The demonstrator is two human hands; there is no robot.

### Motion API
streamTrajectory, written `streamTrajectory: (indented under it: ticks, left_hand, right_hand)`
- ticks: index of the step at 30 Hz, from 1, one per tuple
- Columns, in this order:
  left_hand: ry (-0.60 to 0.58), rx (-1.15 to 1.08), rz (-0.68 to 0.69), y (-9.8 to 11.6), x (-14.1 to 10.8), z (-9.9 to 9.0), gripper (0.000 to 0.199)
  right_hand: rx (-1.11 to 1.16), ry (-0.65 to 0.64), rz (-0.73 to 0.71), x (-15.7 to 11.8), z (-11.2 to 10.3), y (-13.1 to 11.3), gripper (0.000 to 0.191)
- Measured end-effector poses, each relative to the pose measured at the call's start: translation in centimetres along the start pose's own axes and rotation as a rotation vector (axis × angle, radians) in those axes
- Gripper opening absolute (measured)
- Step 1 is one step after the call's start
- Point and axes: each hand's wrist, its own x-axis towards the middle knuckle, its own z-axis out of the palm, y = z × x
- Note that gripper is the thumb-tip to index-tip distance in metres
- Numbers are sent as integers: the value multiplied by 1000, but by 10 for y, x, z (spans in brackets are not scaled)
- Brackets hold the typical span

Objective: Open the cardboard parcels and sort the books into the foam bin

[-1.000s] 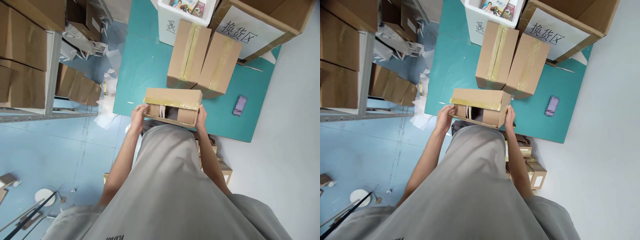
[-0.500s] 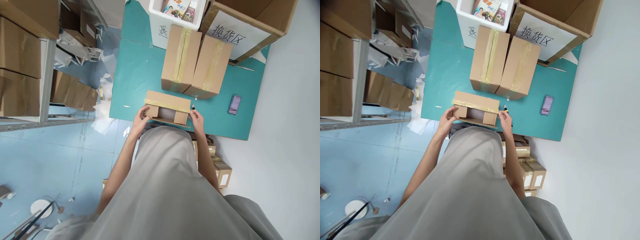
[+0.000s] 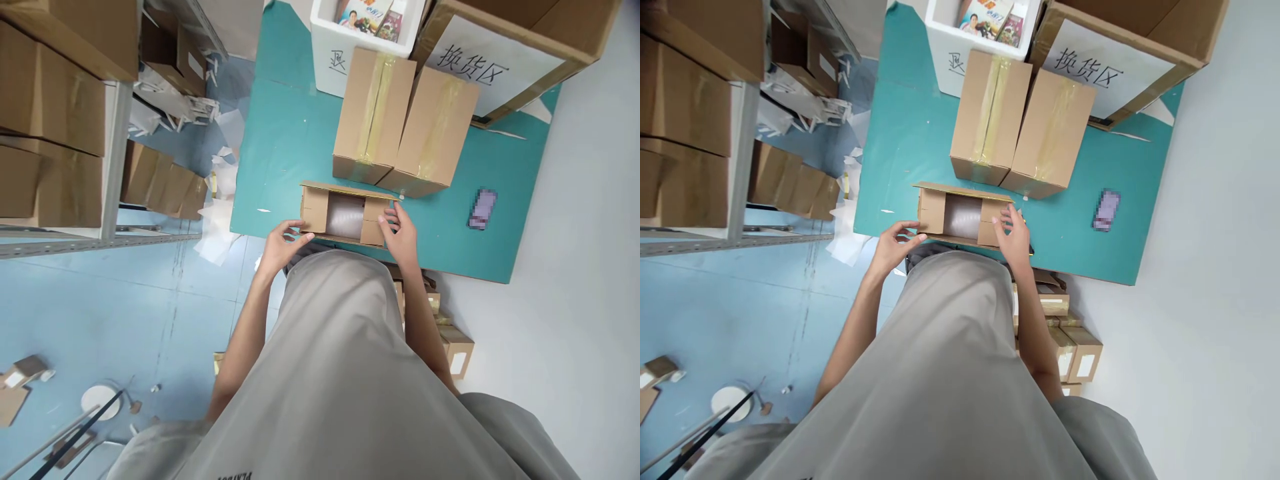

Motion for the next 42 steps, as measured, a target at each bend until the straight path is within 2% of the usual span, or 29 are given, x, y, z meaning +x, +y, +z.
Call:
streamTrajectory:
  ticks: [4, 12, 16, 19, 22, 25, 28, 34, 42]
  left_hand:
    - [3, -163, 18, -4, 0, -3, 46]
    - [101, -216, 10, -12, 7, -4, 32]
    - [206, -83, 34, -5, 4, 0, 26]
    - [255, 109, 69, 2, 3, 1, 22]
    - [242, 223, 103, 7, 3, -3, 20]
    - [187, 240, 127, 9, 7, -11, 16]
    - [78, 232, 156, 11, 15, -21, 12]
    - [-211, 190, 281, 9, 33, -40, 15]
    - [-400, 170, 365, 2, 43, -60, 17]
  right_hand:
    - [-57, -50, -15, -3, 0, -7, 75]
    - [-328, -178, -213, -15, 10, -43, 47]
    - [-375, -197, -317, -26, 35, -72, 38]
    - [-376, -307, -333, -33, 64, -90, 30]
    - [-408, -417, -303, -38, 96, -97, 24]
    - [-465, -416, -265, -41, 123, -98, 17]
    - [-525, -358, -218, -48, 141, -99, 16]
    - [-622, -186, -152, -63, 163, -106, 22]
    - [-675, -69, 24, -79, 192, -120, 23]
